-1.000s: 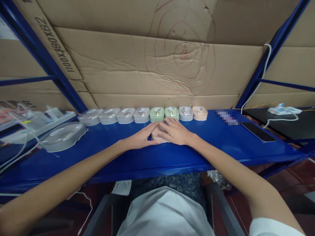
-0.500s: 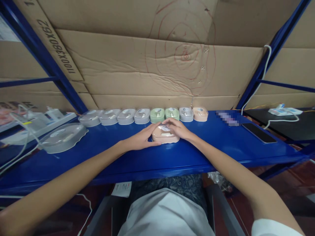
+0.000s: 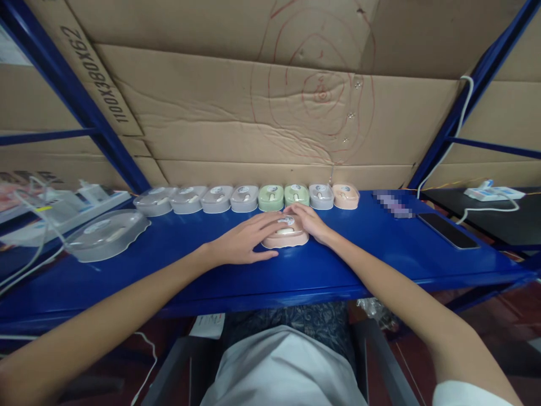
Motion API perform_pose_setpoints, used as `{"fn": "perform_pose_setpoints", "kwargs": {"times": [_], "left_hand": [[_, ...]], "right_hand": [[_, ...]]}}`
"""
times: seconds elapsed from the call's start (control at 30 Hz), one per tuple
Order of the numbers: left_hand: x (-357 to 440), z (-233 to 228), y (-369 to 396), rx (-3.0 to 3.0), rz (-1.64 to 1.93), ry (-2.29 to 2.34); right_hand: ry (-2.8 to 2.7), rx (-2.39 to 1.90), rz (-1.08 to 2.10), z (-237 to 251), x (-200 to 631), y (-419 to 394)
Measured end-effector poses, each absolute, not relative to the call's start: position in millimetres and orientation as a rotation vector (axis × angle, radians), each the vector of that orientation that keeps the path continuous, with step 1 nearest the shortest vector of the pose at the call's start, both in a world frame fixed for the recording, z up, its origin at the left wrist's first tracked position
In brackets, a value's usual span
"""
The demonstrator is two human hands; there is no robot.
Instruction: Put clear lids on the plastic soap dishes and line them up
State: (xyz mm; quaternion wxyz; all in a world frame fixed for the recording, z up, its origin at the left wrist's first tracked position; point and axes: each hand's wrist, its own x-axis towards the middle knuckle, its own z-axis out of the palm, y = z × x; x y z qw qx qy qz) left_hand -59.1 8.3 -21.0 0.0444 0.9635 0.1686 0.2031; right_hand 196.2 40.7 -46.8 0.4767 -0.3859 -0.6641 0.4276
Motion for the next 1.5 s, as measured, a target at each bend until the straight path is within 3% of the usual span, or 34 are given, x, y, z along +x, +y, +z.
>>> {"fn": "perform_pose_setpoints", "kwargs": {"times": [0.23,0.57,1.0,1.5], "left_hand": [[-68,-6,-8,3.027,0.535,0.568],[-125,-10,-51,3.139,0.444,1.151],[-220,-24,-48,3.020,0.448,1.811],[-240,-37,-43,2.806,0.392,2.504]], "right_hand": [[-1.399,-0.964,1.324,-39,195,39],[-1.446,-0.942,1.266,-44,194,42],[-1.525,-0.932,1.235,-45,194,44],[-1.507,-0.936,1.246,-49,194,46]]}}
